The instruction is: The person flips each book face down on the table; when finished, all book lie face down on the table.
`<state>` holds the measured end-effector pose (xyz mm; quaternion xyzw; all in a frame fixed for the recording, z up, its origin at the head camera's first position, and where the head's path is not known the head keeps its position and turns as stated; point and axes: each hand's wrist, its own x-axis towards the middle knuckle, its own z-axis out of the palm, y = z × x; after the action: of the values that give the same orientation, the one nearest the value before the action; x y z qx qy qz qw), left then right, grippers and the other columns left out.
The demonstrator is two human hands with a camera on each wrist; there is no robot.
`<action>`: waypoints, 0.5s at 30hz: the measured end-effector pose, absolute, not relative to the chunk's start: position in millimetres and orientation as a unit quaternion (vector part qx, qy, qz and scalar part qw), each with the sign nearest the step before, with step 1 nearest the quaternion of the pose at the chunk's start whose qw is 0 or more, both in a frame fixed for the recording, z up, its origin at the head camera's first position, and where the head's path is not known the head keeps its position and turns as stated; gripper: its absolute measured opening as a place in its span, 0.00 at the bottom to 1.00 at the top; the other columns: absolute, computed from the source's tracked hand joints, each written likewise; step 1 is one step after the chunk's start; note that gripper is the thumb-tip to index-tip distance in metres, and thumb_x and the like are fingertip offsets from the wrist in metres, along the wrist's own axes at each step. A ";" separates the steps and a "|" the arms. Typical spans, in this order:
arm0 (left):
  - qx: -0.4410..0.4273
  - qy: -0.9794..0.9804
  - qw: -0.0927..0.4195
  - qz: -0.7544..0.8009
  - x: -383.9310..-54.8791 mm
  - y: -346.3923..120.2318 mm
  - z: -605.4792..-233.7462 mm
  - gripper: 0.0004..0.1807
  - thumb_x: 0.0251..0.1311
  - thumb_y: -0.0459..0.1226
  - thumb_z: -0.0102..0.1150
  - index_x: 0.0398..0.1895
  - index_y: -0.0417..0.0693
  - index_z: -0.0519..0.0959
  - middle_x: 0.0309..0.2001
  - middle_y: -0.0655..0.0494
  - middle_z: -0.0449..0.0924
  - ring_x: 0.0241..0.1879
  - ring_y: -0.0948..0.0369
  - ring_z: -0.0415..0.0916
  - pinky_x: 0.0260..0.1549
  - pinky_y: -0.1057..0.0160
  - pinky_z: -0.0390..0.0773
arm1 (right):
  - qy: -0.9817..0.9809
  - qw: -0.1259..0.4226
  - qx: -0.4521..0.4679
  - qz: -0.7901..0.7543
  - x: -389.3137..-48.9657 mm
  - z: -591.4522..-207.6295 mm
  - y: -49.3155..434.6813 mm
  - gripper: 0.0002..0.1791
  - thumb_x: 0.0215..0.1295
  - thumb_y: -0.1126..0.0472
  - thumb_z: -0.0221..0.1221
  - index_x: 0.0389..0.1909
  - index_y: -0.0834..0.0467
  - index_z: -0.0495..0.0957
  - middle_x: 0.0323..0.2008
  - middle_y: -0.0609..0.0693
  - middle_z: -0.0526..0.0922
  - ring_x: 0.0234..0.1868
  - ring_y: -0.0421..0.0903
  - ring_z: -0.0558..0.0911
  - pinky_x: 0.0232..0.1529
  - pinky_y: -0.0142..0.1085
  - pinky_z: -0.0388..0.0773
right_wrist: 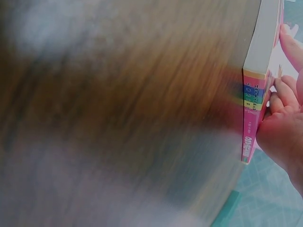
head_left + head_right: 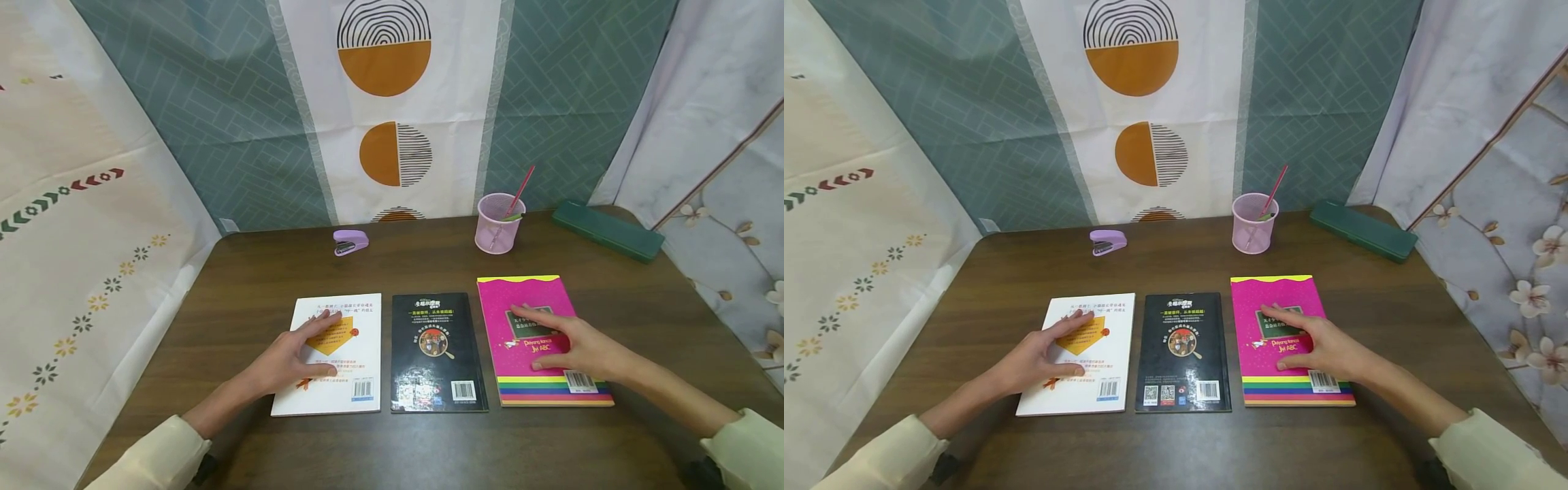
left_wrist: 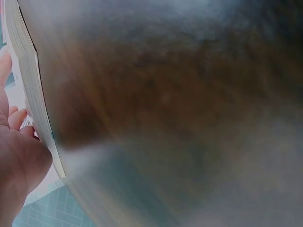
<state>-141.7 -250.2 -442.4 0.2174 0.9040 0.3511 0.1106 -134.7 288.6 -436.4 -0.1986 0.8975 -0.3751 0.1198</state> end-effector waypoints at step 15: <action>0.233 0.902 0.109 0.348 -144.2 -253.6 -445.1 0.53 0.54 0.47 0.83 0.83 0.58 0.65 0.83 0.55 0.58 0.83 0.48 0.48 0.76 0.35 0.54 | 0.895 0.123 -0.202 -0.378 -134.5 -438.3 292.5 0.55 0.55 0.47 0.80 0.82 0.49 0.64 0.78 0.64 0.63 0.73 0.73 0.63 0.49 0.52 0.87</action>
<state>-144.2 -253.6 -445.1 0.2328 0.9017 0.3476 0.1093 -134.5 292.5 -438.3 -0.2016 0.8952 -0.3780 0.1227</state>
